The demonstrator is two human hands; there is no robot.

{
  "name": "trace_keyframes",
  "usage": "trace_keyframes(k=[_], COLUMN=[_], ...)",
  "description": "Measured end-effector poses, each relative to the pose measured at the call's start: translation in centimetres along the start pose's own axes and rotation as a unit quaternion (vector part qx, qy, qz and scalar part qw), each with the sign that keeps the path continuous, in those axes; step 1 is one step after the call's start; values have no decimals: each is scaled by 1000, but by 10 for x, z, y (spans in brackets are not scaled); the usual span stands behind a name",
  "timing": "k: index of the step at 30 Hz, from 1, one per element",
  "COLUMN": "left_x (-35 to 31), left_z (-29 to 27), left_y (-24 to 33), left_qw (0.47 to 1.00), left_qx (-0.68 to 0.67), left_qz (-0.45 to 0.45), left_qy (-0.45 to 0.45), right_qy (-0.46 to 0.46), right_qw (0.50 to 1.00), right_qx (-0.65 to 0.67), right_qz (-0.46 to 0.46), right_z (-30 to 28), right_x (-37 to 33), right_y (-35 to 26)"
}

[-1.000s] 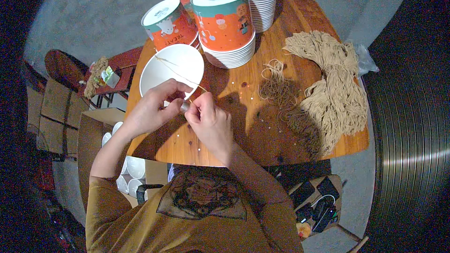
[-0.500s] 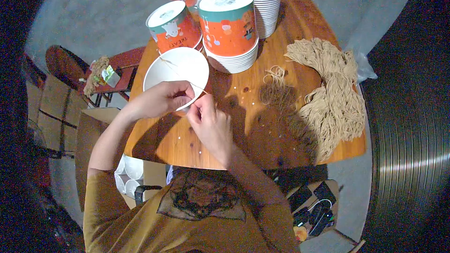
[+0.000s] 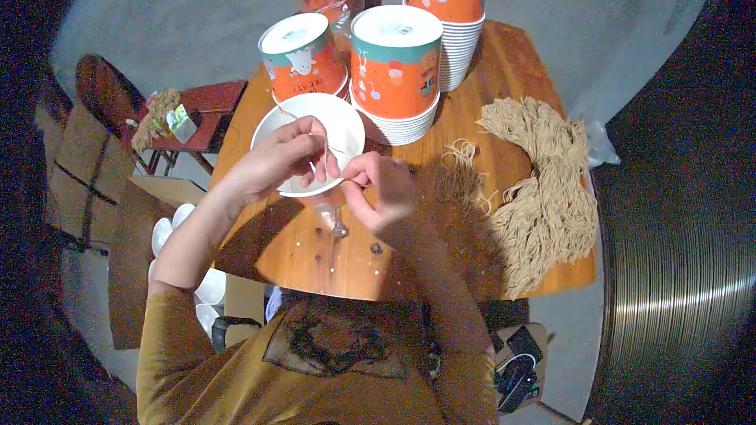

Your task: Tie thin fiber ropes to the handles of paper food containers.

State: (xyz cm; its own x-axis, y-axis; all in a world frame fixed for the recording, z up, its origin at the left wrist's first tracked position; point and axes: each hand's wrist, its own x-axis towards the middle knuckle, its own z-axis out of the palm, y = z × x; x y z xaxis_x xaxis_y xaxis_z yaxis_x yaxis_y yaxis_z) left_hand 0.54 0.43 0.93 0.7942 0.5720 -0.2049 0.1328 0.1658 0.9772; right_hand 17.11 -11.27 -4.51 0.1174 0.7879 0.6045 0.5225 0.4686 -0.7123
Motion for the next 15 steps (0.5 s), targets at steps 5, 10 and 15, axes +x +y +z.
trace_keyframes(k=[5,10,15], left_x=[10,9,11], left_z=[2,-1,-2], left_y=[-6,-15,-14], left_qw=[996,997,998], left_qx=[53,15,31], left_qz=[31,37,19], left_qy=[-59,-67,-49], right_qy=[-134,-179,-202], right_qw=[975,963,963], right_qx=[156,140,156], right_qz=[82,143,81], right_z=[-16,-30,-28], right_x=[30,50,55], right_y=[-13,-16,-6])
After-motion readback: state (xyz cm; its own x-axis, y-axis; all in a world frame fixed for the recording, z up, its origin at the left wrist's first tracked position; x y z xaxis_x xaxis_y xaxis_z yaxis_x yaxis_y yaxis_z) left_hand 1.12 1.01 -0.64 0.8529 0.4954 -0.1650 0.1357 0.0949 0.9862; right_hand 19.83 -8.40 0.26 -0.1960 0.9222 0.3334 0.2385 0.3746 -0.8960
